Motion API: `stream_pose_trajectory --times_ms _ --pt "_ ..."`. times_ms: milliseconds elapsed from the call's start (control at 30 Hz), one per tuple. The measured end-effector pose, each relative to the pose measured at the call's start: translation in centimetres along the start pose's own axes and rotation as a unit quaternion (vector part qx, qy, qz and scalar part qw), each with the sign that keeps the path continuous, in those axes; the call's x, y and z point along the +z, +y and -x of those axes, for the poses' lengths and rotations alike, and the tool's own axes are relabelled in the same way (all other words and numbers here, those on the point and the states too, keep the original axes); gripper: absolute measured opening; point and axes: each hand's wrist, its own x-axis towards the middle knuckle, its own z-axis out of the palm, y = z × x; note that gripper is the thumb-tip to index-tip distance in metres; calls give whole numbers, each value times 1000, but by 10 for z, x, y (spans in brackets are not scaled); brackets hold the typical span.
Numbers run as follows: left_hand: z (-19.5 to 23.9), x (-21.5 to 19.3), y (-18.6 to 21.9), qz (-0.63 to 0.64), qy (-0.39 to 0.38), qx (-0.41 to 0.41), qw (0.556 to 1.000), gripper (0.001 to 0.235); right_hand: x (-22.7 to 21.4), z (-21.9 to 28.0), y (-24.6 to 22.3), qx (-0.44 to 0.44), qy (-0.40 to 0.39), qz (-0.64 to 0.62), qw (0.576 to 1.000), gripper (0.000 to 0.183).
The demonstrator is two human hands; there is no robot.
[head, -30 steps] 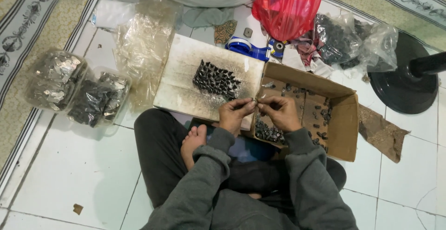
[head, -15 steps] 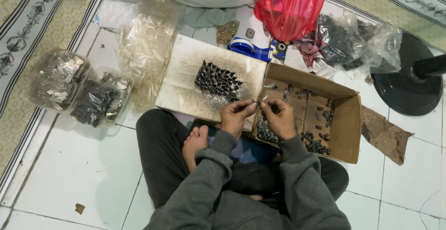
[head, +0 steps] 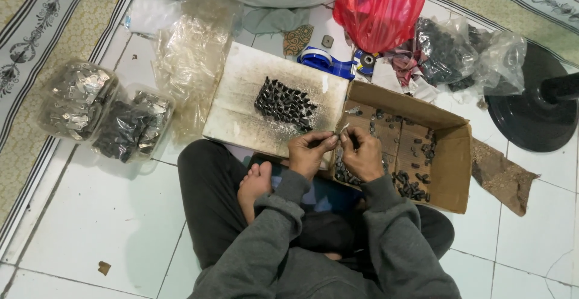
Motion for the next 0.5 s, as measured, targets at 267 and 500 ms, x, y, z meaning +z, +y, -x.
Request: stream_pose_trajectory --times_ms 267,500 --pt "-4 -2 -7 -13 -5 24 1000 25 -7 -8 -7 -16 -42 36 998 10" --pt "-3 2 -28 35 22 23 999 23 17 6 13 -1 41 -52 998 11"
